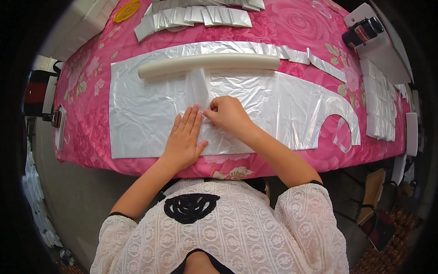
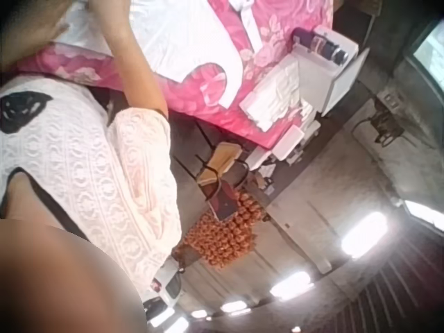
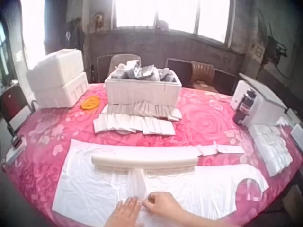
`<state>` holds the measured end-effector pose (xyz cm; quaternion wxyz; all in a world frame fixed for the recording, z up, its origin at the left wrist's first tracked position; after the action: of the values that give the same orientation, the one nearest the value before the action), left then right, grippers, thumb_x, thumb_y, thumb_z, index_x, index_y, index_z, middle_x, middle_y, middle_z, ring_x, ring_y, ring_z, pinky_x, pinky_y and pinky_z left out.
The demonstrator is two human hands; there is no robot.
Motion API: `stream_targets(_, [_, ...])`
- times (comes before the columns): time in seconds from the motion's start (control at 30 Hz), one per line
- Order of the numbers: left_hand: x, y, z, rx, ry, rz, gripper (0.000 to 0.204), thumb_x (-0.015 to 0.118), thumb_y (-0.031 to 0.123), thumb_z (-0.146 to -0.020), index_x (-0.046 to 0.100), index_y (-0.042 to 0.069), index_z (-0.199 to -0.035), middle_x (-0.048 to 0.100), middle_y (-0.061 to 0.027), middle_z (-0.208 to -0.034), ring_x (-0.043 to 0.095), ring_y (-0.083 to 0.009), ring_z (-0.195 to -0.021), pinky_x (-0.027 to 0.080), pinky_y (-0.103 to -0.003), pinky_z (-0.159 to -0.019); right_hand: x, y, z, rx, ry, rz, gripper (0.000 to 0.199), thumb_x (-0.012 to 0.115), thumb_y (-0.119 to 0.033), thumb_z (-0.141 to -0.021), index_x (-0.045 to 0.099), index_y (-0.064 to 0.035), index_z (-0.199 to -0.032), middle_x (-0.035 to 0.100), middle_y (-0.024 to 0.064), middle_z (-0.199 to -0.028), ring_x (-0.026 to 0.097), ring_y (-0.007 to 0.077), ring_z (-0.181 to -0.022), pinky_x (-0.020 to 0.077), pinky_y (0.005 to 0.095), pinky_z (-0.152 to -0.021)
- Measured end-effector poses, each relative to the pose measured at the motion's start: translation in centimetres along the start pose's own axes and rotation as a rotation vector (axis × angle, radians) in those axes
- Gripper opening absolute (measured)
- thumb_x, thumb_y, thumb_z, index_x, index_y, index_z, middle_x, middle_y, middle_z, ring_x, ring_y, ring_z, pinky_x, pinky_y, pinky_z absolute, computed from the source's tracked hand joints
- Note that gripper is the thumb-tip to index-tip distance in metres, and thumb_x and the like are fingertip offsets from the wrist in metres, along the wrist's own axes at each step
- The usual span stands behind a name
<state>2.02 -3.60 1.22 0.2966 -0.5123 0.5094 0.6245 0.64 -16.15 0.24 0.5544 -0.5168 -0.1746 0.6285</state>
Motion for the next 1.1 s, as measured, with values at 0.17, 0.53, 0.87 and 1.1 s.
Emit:
stream_targets(0.17, [0.1, -0.2, 0.2, -0.022, 0.029, -0.025, 0.069, 0.053, 0.033, -0.08, 0.029, -0.004, -0.133, 0.024, -0.0192, -0.141, 0.021, -0.0295, -0.132, 0.016, -0.042, -0.107, -0.5, -3.2, 2.9, -0.381, 0.307, 0.488, 0.046, 0.067, -0.021, -0.073, 0.053, -0.0005, -0.112, 0.052, 0.0178, -0.116, 0.054, 0.0267, -0.101, 0.0443, 0.0338, -0.084])
stream_targets(0.53, [-2.9, -1.0, -1.7, 0.061, 0.246, 0.071, 0.052, 0.061, 0.005, -0.065, 0.048, -0.003, -0.115, 0.049, -0.0163, -0.12, 0.05, -0.0294, -0.106, 0.041, -0.038, -0.086, 0.1, -3.5, 1.1, -0.898, -0.031, 0.59, 0.048, 0.055, -0.011, -0.071, 0.052, -0.0005, -0.118, 0.046, 0.0129, -0.129, 0.041, 0.0254, -0.121, 0.0336, 0.0347, -0.101])
stream_targets(0.87, [-3.7, -1.0, -0.5, 0.314, 0.308, 0.12, 0.035, 0.064, 0.007, -0.065, 0.059, 0.0, -0.099, 0.06, -0.0116, -0.104, 0.058, -0.027, -0.093, 0.047, -0.036, -0.079, 0.5, -3.5, 2.2, -0.957, 0.115, 0.476, 0.045, 0.059, 0.006, -0.057, 0.062, -0.0074, -0.101, 0.061, 0.0054, -0.108, 0.058, 0.025, -0.098, 0.047, 0.0345, -0.082])
stream_targets(1.1, [-3.4, 0.4, 2.7, 0.3, 0.221, 0.137, 0.047, 0.067, 0.015, -0.064, 0.056, 0.001, -0.108, 0.059, -0.0122, -0.109, 0.057, -0.025, -0.1, 0.043, -0.037, -0.087, 2.6, -2.7, 6.6, -0.957, 0.091, 0.403, 0.038, 0.061, 0.003, -0.06, 0.064, -0.0092, -0.095, 0.062, 0.0049, -0.101, 0.058, 0.0235, -0.092, 0.0479, 0.0334, -0.078])
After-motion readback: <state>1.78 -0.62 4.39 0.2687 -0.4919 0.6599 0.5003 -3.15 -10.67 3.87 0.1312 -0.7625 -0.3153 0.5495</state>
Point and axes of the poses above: each hand's wrist, its own z-axis away from the middle knuckle, its own x-axis out of the palm, y = z × x, the point moved 8 cm from there along -z, towards the middle knuckle
